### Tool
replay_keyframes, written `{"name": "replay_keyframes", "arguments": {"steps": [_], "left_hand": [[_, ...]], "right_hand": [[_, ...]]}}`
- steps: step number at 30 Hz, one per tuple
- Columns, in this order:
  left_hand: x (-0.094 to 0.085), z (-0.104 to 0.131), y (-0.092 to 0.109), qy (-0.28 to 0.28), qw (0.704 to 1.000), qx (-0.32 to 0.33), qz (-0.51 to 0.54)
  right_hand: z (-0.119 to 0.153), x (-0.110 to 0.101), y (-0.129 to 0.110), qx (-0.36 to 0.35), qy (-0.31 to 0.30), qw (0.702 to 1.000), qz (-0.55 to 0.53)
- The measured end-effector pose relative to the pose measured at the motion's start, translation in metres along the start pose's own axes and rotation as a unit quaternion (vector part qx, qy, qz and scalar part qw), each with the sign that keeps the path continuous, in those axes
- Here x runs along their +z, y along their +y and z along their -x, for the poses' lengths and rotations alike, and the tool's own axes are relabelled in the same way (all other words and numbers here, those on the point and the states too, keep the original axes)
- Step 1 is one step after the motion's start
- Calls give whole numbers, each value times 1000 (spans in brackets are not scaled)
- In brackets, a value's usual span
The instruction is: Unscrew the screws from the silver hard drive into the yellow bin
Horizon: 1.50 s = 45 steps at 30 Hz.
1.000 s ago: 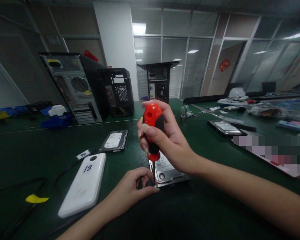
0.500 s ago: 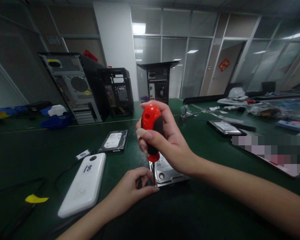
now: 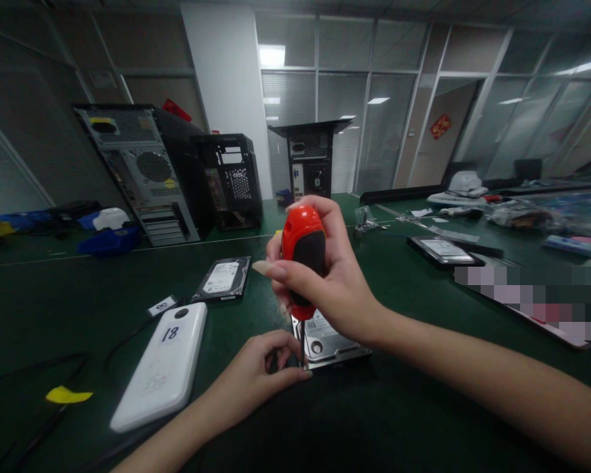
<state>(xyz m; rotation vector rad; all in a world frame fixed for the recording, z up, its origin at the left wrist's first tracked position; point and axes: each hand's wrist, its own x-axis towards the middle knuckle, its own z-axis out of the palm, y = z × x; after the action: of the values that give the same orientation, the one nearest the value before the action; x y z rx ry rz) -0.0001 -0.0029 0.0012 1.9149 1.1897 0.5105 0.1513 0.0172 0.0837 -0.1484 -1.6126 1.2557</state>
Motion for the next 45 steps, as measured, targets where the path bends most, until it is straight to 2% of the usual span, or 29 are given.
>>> {"name": "replay_keyframes", "arguments": {"steps": [5, 12, 24, 30, 45], "left_hand": [[1, -1, -1, 1, 1000, 6, 7], [3, -1, -5, 0, 999, 1, 36], [2, -2, 2, -6, 998, -11, 55], [2, -2, -1, -5, 999, -14, 40], [3, -3, -4, -2, 999, -5, 47]], "right_hand": [[1, 2, -2, 17, 30, 999, 33], [0, 6, -7, 5, -10, 999, 33], [-1, 1, -4, -2, -1, 1000, 17], [0, 1, -3, -9, 3, 999, 46], [0, 1, -2, -3, 8, 999, 36]]}}
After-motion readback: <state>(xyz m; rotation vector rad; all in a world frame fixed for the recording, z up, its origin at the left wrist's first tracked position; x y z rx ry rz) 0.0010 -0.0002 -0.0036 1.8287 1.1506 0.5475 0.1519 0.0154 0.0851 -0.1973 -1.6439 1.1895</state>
